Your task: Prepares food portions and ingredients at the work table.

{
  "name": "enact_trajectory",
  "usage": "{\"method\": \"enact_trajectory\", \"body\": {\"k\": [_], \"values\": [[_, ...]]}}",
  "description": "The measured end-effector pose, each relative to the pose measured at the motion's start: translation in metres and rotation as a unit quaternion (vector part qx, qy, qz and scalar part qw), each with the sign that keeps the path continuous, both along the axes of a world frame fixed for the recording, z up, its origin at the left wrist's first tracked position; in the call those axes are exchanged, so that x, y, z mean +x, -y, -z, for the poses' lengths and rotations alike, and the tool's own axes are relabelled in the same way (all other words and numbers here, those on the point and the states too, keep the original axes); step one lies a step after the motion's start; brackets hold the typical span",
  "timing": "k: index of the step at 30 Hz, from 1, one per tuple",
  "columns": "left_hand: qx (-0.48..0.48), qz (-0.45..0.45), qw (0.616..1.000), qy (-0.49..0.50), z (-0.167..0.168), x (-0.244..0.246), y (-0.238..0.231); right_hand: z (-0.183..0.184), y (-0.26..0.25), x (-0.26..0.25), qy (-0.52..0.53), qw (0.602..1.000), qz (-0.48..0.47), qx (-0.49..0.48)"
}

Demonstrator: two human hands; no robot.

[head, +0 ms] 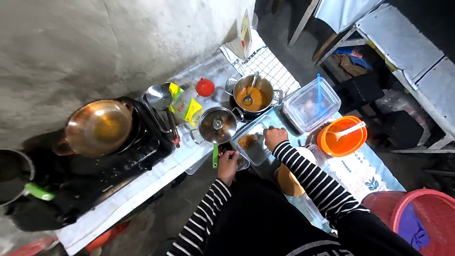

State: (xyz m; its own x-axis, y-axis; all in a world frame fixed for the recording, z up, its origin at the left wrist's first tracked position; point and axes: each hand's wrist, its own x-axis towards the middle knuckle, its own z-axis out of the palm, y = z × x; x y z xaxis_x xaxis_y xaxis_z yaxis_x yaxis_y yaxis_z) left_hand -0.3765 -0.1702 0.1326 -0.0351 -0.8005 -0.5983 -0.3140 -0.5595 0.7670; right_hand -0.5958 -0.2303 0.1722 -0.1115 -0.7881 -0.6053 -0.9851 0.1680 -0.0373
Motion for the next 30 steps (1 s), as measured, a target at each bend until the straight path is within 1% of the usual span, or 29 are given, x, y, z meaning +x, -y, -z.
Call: {"method": "enact_trajectory", "body": {"k": [3, 8, 12, 17, 21, 30], "values": [[-0.01, 0.012, 1.0, 0.013, 0.002, -0.003, 0.007, 0.009, -0.001, 0.007, -0.001, 1.0, -0.003, -0.002], [-0.011, 0.021, 0.999, 0.031, 0.002, -0.007, 0.012, 0.031, -0.001, 0.017, 0.06, 0.998, -0.023, 0.003], [-0.009, 0.023, 0.999, 0.024, 0.007, -0.005, 0.012, 0.042, 0.0, 0.013, 0.09, 0.996, -0.02, -0.005], [-0.02, 0.032, 0.999, 0.024, 0.011, -0.004, 0.01, 0.04, -0.004, 0.002, 0.109, 0.993, -0.005, -0.038], [-0.026, 0.025, 0.999, 0.018, 0.012, -0.003, 0.011, 0.035, -0.006, -0.004, 0.116, 0.992, 0.017, -0.039], [-0.045, -0.031, 0.998, 0.011, 0.006, -0.002, 0.013, 0.035, -0.013, -0.018, 0.137, 0.989, 0.049, -0.034]]}}
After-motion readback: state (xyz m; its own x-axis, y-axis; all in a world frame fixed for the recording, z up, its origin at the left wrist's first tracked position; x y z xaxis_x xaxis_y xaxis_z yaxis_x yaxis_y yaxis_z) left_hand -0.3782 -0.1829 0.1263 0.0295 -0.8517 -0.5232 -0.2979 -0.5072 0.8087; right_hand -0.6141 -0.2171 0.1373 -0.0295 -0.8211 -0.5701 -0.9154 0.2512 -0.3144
